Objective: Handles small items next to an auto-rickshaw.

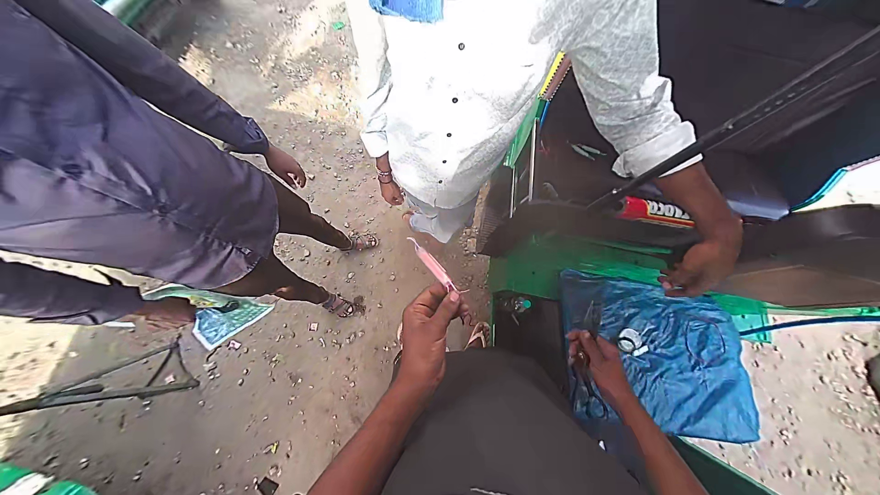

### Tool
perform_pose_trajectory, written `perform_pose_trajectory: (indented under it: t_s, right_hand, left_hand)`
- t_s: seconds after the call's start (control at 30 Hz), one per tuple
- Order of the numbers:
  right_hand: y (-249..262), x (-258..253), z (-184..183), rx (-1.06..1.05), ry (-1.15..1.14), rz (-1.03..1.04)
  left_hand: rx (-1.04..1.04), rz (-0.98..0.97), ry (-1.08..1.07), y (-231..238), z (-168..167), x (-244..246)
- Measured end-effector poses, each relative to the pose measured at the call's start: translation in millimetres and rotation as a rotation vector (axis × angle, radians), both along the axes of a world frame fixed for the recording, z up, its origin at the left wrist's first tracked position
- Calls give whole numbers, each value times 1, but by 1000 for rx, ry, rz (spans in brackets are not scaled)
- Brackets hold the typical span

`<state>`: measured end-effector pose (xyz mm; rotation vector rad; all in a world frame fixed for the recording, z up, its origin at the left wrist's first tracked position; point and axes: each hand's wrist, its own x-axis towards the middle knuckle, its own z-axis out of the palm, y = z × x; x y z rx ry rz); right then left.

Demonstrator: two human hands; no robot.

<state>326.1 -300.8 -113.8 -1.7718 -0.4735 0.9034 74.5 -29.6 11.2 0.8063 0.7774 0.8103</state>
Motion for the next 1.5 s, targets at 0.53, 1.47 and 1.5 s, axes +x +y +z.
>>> perform_pose_trajectory:
  t_s: [0.53, 1.47, 1.5]
  right_hand:
    - [235, -203, 147, 1, -650, 294]
    - [290, -254, 148, -343, -932, 157]
    - [290, -255, 147, -354, -926, 155]
  left_hand:
    - [375, 29, 7, 85, 32, -66]
    - [377, 25, -50, 118, 22, -66]
    - [380, 24, -40, 118, 22, -66]
